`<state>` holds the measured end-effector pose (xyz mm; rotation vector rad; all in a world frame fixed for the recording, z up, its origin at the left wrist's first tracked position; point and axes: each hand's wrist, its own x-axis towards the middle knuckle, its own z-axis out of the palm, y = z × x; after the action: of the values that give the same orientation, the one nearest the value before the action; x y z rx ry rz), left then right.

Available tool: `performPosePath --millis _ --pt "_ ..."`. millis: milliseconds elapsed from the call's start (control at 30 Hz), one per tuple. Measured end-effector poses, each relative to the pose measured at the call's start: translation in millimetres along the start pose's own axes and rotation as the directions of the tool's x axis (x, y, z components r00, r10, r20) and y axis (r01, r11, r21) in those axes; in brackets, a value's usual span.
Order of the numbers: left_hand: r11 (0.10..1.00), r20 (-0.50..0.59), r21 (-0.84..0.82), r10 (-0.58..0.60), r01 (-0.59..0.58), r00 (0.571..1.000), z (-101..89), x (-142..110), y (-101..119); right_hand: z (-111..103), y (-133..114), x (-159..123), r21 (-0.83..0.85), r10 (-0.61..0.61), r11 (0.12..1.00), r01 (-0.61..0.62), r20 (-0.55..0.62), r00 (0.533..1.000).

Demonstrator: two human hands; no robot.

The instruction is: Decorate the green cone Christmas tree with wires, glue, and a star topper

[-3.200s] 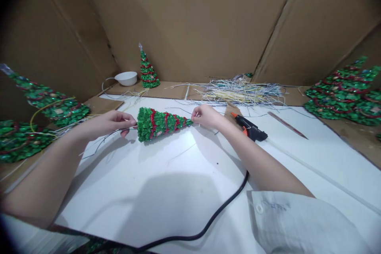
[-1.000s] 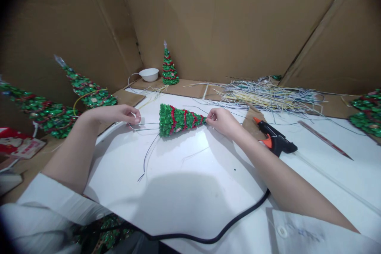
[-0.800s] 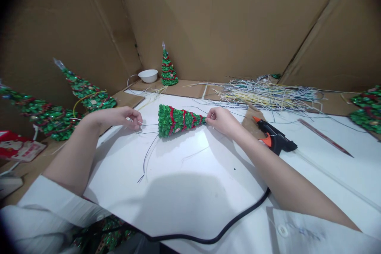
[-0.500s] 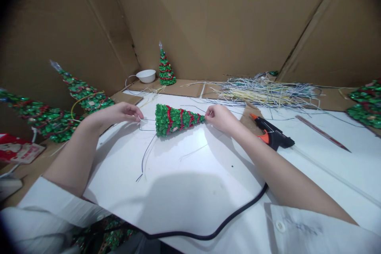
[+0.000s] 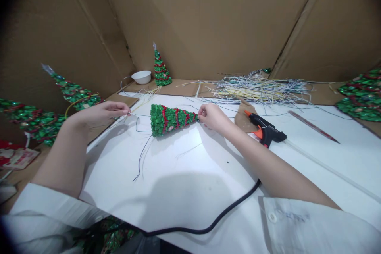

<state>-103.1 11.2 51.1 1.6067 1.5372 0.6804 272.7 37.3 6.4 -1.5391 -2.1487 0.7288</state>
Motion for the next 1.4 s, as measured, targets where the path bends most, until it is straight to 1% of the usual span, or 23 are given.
performPosePath --millis 100,167,300,433,500,600,700,767,833,867,933,1000,1067,1100,1200,1267,1333,1400 --pt "0.997 -0.037 -0.075 -0.009 0.007 0.999 -4.0 2 -4 4 2 1 -0.095 -0.083 0.993 0.077 -0.066 0.994" --pt "0.992 -0.042 -0.129 -0.021 0.016 0.999 -6.3 4 -5 6 3 1 -0.158 -0.127 0.982 0.109 -0.11 0.986" --pt "0.967 -0.068 -0.255 -0.015 -0.003 0.998 -7.6 4 -4 8 1 0 -0.175 -0.113 0.98 0.09 -0.125 0.986" --pt "0.922 -0.152 -0.374 0.044 -0.099 0.987 -1.1 7 -5 7 2 1 -0.188 -0.094 0.979 0.073 -0.11 0.989" --pt "0.867 -0.185 -0.462 0.111 -0.186 0.977 5.6 10 -6 6 4 2 -0.193 -0.087 0.979 0.066 -0.099 0.991" --pt "0.729 -0.218 -0.622 0.187 -0.284 0.958 19.2 14 -5 2 5 4 -0.194 -0.049 0.98 0.035 -0.064 0.997" --pt "0.604 -0.252 -0.736 0.175 -0.306 0.952 34.6 14 3 -2 4 4 -0.208 -0.021 0.978 0.017 -0.019 1.0" --pt "0.521 -0.277 -0.795 0.145 -0.311 0.95 43.6 13 9 -6 2 3 -0.219 -0.018 0.976 0.02 0.013 1.0" --pt "0.461 -0.292 -0.833 0.103 -0.306 0.951 50.4 12 15 -10 0 2 -0.227 -0.005 0.974 0.016 0.05 0.999" --pt "0.449 -0.284 -0.844 0.089 -0.293 0.955 52.9 12 17 -13 -1 2 -0.231 0.005 0.973 0.011 0.069 0.998" --pt "0.447 -0.233 -0.86 0.086 -0.247 0.969 56.7 13 19 -19 -1 1 -0.243 0.027 0.97 -0.003 0.097 0.995" --pt "0.463 -0.164 -0.864 0.111 -0.197 0.98 59.7 14 19 -26 -1 1 -0.256 0.044 0.967 -0.015 0.107 0.993" --pt "0.488 -0.123 -0.854 0.147 -0.18 0.981 62.6 16 17 -32 0 0 -0.262 0.055 0.965 -0.024 0.112 0.992" --pt "0.5 -0.119 -0.845 0.165 -0.187 0.979 63.9 17 16 -35 1 0 -0.262 0.059 0.965 -0.028 0.113 0.992" --pt "0.542 -0.131 -0.809 0.213 -0.228 0.968 66.9 19 13 -38 2 0 -0.247 0.047 0.969 -0.018 0.109 0.993" --pt "0.557 -0.15 -0.792 0.219 -0.25 0.964 68.1 20 14 -36 3 1 -0.228 0.021 0.974 0.002 0.101 0.995" --pt "0.574 -0.211 -0.765 0.203 -0.291 0.956 68.7 21 15 -31 3 1 -0.208 -0.003 0.978 0.023 0.094 0.996" --pt "0.608 -0.323 -0.703 0.191 -0.37 0.927 69.0 22 18 -25 2 2 -0.188 -0.027 0.981 0.042 0.084 0.996"
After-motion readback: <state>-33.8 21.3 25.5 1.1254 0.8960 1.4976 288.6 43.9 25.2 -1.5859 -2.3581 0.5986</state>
